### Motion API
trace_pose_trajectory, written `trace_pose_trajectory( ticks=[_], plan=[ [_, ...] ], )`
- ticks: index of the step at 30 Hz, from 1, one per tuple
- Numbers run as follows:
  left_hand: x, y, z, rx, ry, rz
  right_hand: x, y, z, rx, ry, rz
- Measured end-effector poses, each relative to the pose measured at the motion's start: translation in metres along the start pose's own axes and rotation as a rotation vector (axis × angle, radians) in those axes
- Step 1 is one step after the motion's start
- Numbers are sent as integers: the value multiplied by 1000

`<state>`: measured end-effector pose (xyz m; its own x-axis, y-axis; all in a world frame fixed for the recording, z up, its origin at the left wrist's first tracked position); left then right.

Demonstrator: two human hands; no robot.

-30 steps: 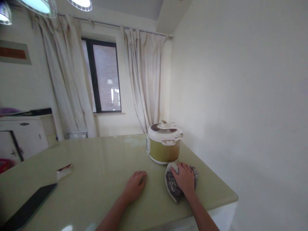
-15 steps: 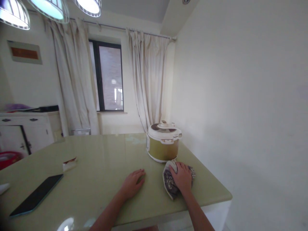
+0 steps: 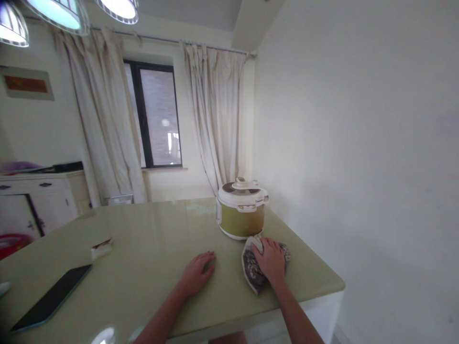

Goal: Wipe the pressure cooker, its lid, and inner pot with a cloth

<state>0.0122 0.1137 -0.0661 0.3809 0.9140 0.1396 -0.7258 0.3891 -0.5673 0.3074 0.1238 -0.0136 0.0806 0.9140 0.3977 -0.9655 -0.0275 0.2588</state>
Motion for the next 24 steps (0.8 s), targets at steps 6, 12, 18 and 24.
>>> trace_pose_trajectory(
  ticks=[6, 12, 18, 24],
  plan=[
    [0, 0, 0, 10, 4, 1, 0, 0, 0, -4, 16, -15],
    [0, 0, -1, 11, 5, 2, 0, 0, -1, 8, 10, -11],
    [-2, -3, -1, 28, 16, 5, -1, -4, -3, 27, -5, -1],
    [-4, -5, -1, 71, 24, 13, -2, -3, -1, 50, -24, 19]
  ],
)
Point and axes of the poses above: each hand's wrist, its own x-axis towards the middle knuckle, its own z-axis out of the back of the hand, y = z × x, the point moved 9 cm from there along x, towards the middle knuckle, and after that the axes turned 9 degrees about y, right-handed, at the moved point
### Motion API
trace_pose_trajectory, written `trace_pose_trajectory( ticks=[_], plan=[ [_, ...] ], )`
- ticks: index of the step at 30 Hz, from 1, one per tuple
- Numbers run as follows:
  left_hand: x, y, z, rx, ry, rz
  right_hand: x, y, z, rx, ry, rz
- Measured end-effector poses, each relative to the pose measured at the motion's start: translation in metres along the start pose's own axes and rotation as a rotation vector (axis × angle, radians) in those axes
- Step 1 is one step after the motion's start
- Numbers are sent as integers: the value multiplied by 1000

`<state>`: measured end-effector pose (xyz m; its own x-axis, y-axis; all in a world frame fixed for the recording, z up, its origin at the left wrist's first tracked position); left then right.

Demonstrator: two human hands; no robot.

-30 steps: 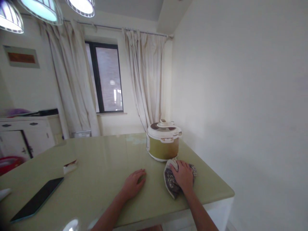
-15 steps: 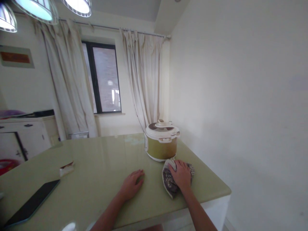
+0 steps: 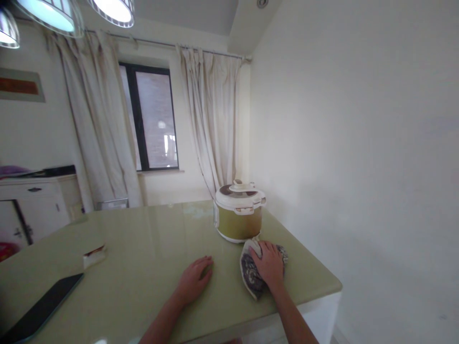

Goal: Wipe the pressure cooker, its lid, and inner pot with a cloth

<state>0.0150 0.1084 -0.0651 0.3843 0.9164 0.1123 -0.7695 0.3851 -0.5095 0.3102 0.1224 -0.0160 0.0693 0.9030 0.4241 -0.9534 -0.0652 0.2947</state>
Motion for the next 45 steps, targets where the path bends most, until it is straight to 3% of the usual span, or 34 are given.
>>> trace_pose_trajectory(
  ticks=[17, 36, 40, 45],
  plan=[
    [0, 6, 2, -115, -63, -11, 1, -2, -2, 37, -2, 0],
    [1, 8, -2, -71, -61, -8, -1, 0, -2, 23, 25, -26],
    [11, 23, 5, -250, -96, 32, 12, -11, -11, 221, 88, -46],
    [47, 43, 20, -866, -131, 180, 76, -55, -9, 636, 122, -178]
  ],
)
Point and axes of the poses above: each hand's wrist, its own x-axis towards the middle knuckle, its own z-axis out of the back of the hand, y = z × x, the point moved 9 cm from there along x, towards the middle knuckle, and after that the axes turned 9 degrees about y, right-handed, at the moved point
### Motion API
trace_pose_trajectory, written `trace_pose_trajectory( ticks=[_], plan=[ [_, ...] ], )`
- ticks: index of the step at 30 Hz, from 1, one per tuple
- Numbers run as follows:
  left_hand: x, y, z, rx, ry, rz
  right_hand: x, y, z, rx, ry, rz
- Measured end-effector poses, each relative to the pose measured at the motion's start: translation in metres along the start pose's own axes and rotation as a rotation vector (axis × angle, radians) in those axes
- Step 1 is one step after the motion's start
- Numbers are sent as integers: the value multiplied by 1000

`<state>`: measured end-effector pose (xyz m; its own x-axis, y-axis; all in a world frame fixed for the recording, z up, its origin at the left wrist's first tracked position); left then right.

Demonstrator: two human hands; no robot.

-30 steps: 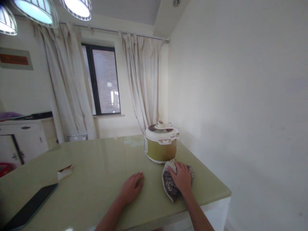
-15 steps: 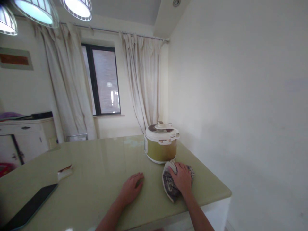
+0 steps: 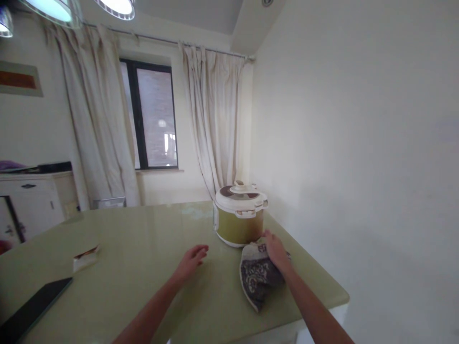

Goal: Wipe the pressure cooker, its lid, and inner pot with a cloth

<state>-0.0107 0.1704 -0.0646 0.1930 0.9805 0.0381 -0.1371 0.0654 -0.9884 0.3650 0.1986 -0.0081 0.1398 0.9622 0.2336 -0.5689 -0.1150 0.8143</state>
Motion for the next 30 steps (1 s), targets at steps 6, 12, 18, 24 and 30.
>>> trace_pose_trajectory(
  ticks=[6, 12, 18, 24, 30],
  plan=[
    [48, -7, -8, -739, -225, 201, 73, -3, 32, 553, -20, -185],
    [84, -6, -27, -835, -282, 291, 97, 8, 29, 790, -25, -238],
    [98, -2, -33, -891, -397, 313, 98, 20, 17, 829, -11, -144],
    [103, 0, -25, -889, -494, 378, 79, 36, 9, 830, -21, -107],
    [87, -3, 6, -867, -523, 297, 53, 48, -3, 894, -10, -102]
  ],
)
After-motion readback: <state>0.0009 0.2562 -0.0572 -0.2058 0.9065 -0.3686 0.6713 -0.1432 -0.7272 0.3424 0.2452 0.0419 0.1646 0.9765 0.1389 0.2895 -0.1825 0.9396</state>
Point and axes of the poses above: each hand's wrist, its own x-axis towards the middle knuckle, its own z-axis out of the back of the hand, y = z × x, the point moved 9 cm from there along x, towards the middle knuckle, and after that the axes turned 9 degrees about y, right-handed, at the moved point
